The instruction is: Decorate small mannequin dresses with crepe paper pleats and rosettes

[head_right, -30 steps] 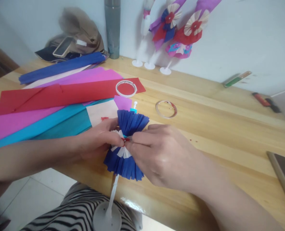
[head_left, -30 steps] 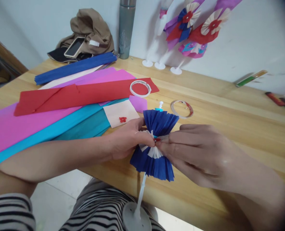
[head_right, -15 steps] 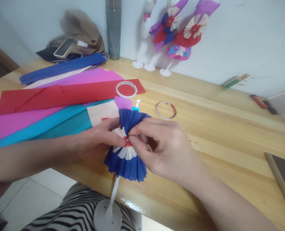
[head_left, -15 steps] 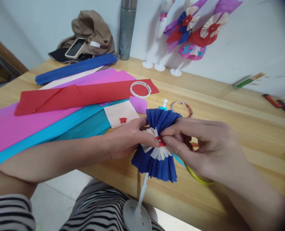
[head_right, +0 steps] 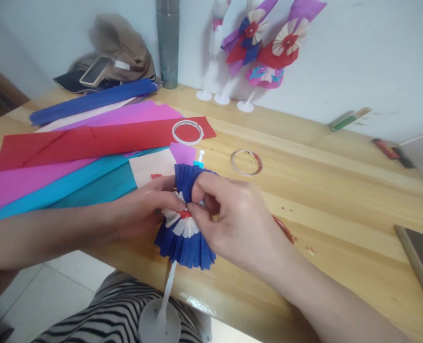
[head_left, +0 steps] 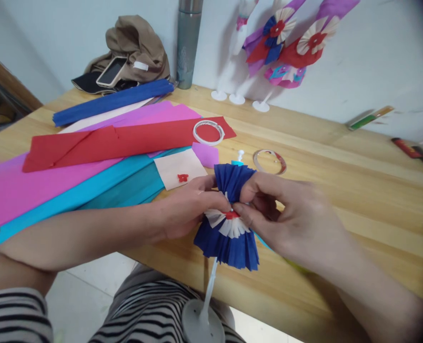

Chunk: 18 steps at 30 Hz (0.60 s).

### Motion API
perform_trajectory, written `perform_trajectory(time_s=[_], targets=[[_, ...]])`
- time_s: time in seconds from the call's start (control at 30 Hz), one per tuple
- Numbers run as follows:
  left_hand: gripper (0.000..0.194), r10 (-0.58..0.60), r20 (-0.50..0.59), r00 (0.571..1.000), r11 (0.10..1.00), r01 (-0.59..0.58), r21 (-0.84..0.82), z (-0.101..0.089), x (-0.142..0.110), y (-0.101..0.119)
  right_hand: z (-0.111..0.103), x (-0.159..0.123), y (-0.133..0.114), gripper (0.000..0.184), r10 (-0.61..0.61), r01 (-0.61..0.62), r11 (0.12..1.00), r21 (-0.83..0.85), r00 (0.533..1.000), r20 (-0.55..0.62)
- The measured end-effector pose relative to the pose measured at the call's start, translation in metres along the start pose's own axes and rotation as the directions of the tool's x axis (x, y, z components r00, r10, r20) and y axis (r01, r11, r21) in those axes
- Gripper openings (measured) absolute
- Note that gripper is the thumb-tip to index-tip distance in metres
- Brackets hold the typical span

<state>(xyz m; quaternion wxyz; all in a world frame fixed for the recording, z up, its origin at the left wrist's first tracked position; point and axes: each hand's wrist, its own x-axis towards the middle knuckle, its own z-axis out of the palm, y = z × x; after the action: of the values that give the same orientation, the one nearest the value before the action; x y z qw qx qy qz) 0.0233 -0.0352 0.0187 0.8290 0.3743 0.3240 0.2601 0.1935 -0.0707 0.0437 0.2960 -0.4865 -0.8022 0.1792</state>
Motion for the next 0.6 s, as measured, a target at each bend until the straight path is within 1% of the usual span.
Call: perform_trajectory(time_s=[0.07, 0.13, 0.27, 0.33, 0.43, 0.5, 0.53, 0.6], targets=[[0.023, -0.006, -0.010, 1.000, 1.000, 0.006, -0.011, 0.000, 0.000, -0.001, 0.001, 0.001, 0.000, 0.024, -0.022, 0.022, 1.000, -0.022, 1.000, 0.006], [0.023, -0.006, 0.005, 1.000, 1.000, 0.006, -0.013, -0.001, 0.000, -0.001, 0.001, 0.001, 0.001, 0.025, -0.011, 0.011, 1.000, -0.012, 1.000, 0.020], [0.027, -0.021, 0.031, 0.999, 0.999, 0.022, -0.025, -0.003, 0.002, 0.000, -0.002, 0.002, 0.005, 0.024, 0.064, -0.069, 0.994, 0.080, 0.996, 0.063], [0.027, -0.029, 0.027, 0.999, 0.999, 0.030, -0.039, -0.004, 0.003, 0.001, -0.006, 0.001, 0.008, 0.021, 0.055, -0.067, 0.988, 0.138, 0.994, 0.090], [0.027, -0.030, 0.027, 0.999, 0.998, 0.031, -0.051, -0.004, 0.005, 0.002, -0.012, 0.000, 0.009, 0.020, -0.030, 0.015, 0.982, 0.187, 0.996, 0.080], [0.028, -0.035, 0.027, 0.999, 0.998, 0.036, -0.047, -0.004, 0.005, 0.002, -0.017, -0.001, 0.008, 0.022, -0.127, 0.111, 0.976, 0.188, 0.989, 0.073], [0.028, -0.039, 0.023, 0.999, 0.998, 0.040, -0.042, -0.003, 0.005, 0.002, -0.019, 0.000, 0.007, 0.024, -0.188, 0.170, 0.970, 0.176, 0.978, 0.089], [0.026, -0.052, 0.008, 0.999, 0.998, 0.053, -0.031, -0.003, 0.005, 0.002, -0.023, 0.001, 0.006, 0.026, -0.307, 0.291, 0.949, 0.122, 0.940, 0.147]])
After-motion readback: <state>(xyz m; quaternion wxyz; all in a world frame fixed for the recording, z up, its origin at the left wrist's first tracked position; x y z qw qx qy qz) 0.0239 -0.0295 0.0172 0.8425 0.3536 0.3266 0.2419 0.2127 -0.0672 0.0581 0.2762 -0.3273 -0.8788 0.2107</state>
